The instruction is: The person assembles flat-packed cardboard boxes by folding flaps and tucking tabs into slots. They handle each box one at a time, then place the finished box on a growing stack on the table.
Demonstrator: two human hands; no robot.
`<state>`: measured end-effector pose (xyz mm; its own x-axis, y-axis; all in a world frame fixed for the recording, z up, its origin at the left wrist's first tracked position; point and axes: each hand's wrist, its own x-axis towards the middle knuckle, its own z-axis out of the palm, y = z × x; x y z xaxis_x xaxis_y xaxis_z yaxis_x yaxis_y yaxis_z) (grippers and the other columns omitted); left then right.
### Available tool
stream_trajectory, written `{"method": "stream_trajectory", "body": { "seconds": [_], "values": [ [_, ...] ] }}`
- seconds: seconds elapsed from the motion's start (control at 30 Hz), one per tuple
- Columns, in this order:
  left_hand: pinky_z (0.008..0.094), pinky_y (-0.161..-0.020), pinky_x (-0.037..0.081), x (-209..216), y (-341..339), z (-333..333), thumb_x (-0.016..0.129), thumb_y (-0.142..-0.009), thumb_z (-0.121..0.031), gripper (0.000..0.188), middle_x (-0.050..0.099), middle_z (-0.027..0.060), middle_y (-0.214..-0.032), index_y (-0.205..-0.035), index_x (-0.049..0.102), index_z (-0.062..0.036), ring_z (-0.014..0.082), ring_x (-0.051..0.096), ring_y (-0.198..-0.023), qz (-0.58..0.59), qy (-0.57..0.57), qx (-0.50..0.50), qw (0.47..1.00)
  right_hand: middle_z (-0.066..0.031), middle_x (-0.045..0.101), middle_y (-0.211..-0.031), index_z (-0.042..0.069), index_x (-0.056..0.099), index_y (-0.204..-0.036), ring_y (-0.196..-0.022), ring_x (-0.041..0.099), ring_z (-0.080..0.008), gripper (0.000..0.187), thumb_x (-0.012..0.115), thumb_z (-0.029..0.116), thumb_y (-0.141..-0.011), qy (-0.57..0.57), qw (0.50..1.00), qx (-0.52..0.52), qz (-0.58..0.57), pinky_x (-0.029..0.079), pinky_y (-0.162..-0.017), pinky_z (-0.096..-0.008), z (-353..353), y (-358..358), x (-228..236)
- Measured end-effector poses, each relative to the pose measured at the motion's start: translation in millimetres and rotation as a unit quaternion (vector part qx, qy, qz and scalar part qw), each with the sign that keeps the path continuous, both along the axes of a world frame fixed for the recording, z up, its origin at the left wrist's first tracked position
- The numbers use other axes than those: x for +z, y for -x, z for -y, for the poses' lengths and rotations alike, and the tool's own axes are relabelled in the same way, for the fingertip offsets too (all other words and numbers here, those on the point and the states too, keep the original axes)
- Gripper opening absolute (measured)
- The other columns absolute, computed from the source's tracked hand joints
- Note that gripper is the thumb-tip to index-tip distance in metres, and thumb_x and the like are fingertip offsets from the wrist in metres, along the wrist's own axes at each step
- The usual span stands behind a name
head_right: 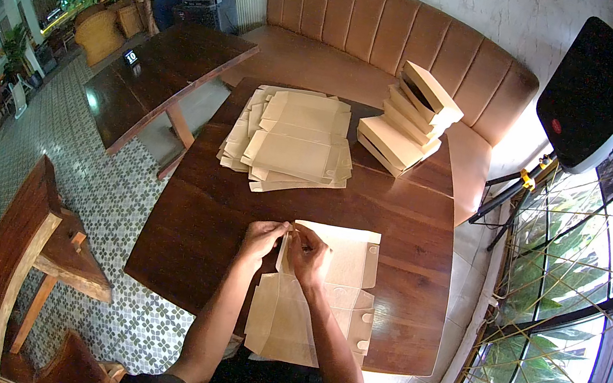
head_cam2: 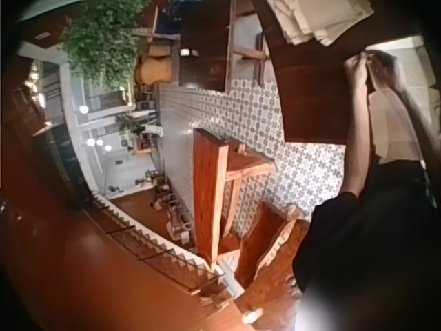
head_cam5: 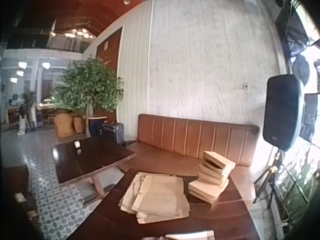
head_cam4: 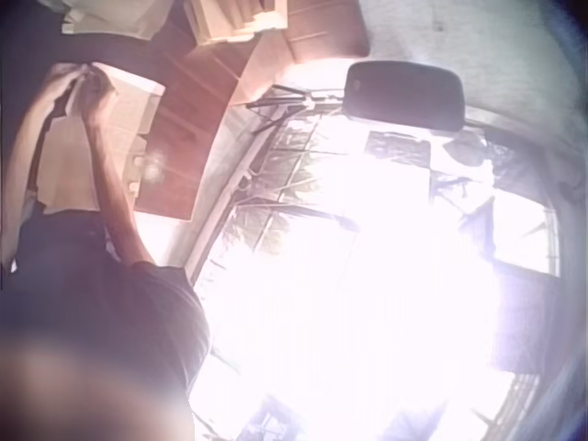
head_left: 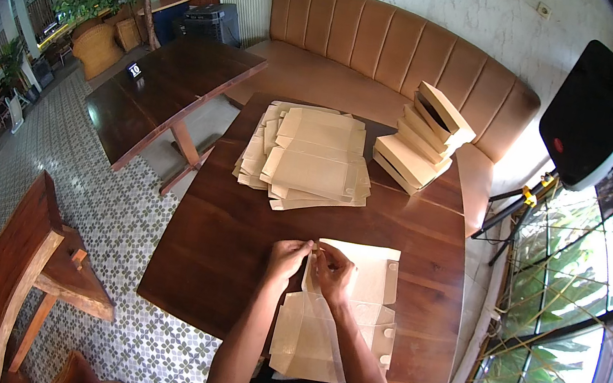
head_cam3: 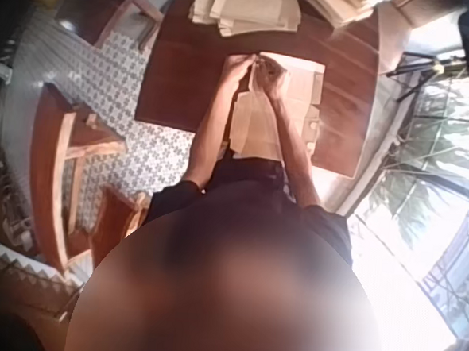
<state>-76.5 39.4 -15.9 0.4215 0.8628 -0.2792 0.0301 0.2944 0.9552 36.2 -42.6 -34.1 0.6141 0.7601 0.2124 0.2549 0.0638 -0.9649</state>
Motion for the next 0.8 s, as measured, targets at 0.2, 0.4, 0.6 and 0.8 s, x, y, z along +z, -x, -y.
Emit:
{"method": "stream_trajectory", "body": {
  "seconds": [0.2,0.4,0.6,0.8],
  "values": [
    [0.0297,-0.064,0.051,-22.5,-13.6,8.2,0.074,-0.098,-0.022,0.029,0.075,0.0062,-0.075,-0.091,0.078,0.0054,0.0077,0.064,-0.069,-0.001,-0.123,0.078,0.989,-0.0094,0.079,-0.083,-0.001,0.079,-0.115,-0.072,0.069,-0.0072,0.023,0.075,0.010,-0.095,0.041,0.997,-0.053,0.035,0.056,-0.068,-0.0260,4.0,8.8,14.0],
    [0.0314,-0.063,0.054,-27.2,-25.3,22.2,0.076,-0.097,-0.026,0.029,0.075,0.0100,-0.071,-0.092,0.077,0.0028,0.0094,0.068,-0.067,-0.050,-0.187,0.163,0.967,-0.0126,0.079,-0.084,0.002,0.080,-0.114,-0.073,0.072,-0.0094,0.024,0.074,0.013,-0.095,0.082,0.993,-0.072,0.037,0.057,-0.070,-0.0273,8.6,14.8,27.9],
    [0.0334,-0.067,0.055,-23.1,-12.5,17.6,0.075,-0.098,-0.024,0.028,0.077,0.0128,-0.079,-0.093,0.077,0.0036,0.0124,0.071,-0.072,-0.079,-0.210,0.118,0.967,-0.0217,0.078,-0.101,0.000,0.078,-0.117,-0.084,0.079,-0.0268,0.025,0.066,0.005,-0.096,0.030,0.995,-0.013,0.096,0.062,-0.076,-0.0359,11.5,18.2,29.2],
    [0.0312,-0.067,0.055,-22.9,-5.4,11.5,0.074,-0.099,-0.023,0.027,0.077,0.0101,-0.080,-0.098,0.077,0.0038,0.0098,0.069,-0.073,-0.046,-0.178,0.089,0.979,-0.0199,0.079,-0.104,-0.001,0.075,-0.123,-0.093,0.078,-0.0248,0.031,0.067,0.000,-0.093,0.006,0.992,-0.005,0.124,0.061,-0.079,-0.0339,15.7,23.3,26.4]
  ]
}}
